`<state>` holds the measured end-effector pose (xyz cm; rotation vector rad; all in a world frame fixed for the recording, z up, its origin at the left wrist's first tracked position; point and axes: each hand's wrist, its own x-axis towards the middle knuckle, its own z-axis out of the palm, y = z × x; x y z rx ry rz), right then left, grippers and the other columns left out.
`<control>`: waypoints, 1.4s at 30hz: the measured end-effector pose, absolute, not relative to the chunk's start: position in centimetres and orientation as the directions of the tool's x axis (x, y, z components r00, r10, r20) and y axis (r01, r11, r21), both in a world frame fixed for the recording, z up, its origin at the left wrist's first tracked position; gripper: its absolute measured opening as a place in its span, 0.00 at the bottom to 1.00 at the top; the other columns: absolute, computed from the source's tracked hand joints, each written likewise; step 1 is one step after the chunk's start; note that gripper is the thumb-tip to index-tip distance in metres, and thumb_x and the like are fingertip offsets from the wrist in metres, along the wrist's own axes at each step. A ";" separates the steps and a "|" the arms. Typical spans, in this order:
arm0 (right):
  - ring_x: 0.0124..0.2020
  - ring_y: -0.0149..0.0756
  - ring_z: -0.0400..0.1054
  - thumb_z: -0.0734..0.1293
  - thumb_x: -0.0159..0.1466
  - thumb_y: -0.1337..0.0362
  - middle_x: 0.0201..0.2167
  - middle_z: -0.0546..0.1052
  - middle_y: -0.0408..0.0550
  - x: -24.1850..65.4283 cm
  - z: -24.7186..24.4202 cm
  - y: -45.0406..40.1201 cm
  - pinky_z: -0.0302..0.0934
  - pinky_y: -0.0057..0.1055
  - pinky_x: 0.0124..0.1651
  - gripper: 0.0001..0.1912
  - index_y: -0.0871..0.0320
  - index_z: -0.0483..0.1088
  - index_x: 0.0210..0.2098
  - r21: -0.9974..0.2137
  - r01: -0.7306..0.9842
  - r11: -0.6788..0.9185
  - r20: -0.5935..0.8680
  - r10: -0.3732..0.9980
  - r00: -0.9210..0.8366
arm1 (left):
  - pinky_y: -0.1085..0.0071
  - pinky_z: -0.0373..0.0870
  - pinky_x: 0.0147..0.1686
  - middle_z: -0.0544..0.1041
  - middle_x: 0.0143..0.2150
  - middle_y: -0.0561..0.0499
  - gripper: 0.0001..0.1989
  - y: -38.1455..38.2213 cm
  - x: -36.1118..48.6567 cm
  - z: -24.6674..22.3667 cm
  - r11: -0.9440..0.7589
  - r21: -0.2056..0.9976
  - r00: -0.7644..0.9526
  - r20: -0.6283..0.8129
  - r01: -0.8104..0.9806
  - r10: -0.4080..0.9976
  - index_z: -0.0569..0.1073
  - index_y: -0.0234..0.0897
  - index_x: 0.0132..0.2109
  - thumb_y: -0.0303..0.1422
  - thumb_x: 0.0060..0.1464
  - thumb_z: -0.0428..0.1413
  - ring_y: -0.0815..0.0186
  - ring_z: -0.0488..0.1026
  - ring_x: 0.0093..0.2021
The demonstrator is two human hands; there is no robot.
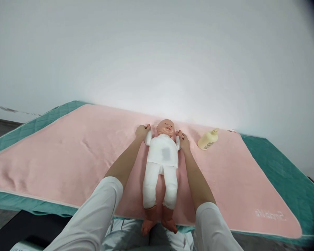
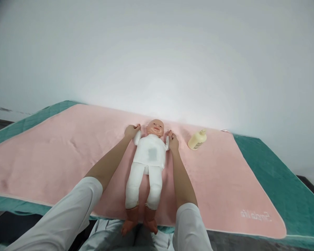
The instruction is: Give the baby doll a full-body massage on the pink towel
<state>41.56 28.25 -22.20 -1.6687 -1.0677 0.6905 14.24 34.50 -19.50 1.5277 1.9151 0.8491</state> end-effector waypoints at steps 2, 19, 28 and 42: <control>0.45 0.42 0.75 0.66 0.60 0.56 0.45 0.79 0.58 42.0 -22.3 28.2 0.68 0.35 0.47 0.30 0.65 0.64 0.59 -0.957 0.263 -0.124 0.015 0.882 0.472 | 0.68 0.67 0.33 0.79 0.30 0.42 0.17 34.2 13.3 -19.2 0.117 0.817 -0.192 -0.008 0.565 0.981 0.75 0.34 0.29 0.44 0.53 0.56 0.56 0.78 0.36; 0.61 0.45 0.64 0.74 0.52 0.58 0.61 0.68 0.55 43.7 -20.0 15.5 0.64 0.48 0.58 0.37 0.52 0.61 0.59 -0.950 0.063 0.306 0.308 0.880 0.361 | 0.67 0.72 0.49 0.79 0.48 0.51 0.17 18.7 8.8 -15.7 -0.334 0.768 -0.067 0.438 0.546 0.897 0.72 0.41 0.50 0.35 0.51 0.58 0.63 0.77 0.45; 0.59 0.45 0.67 0.70 0.59 0.61 0.56 0.73 0.51 45.1 -23.9 10.4 0.65 0.49 0.60 0.14 0.53 0.72 0.45 -0.875 0.326 0.359 0.402 0.913 0.073 | 0.68 0.73 0.53 0.74 0.58 0.52 0.13 13.2 8.5 -20.2 -0.345 0.615 0.091 0.405 0.709 0.910 0.76 0.45 0.46 0.32 0.57 0.51 0.62 0.74 0.54; 0.64 0.44 0.62 0.61 0.65 0.69 0.60 0.70 0.52 44.7 -24.4 9.4 0.61 0.48 0.64 0.18 0.54 0.73 0.51 -0.486 0.655 0.578 0.471 0.805 -0.361 | 0.61 0.72 0.55 0.63 0.68 0.50 0.16 10.7 8.3 -22.7 -0.360 0.496 0.239 0.292 0.790 0.926 0.75 0.44 0.53 0.37 0.63 0.48 0.58 0.74 0.56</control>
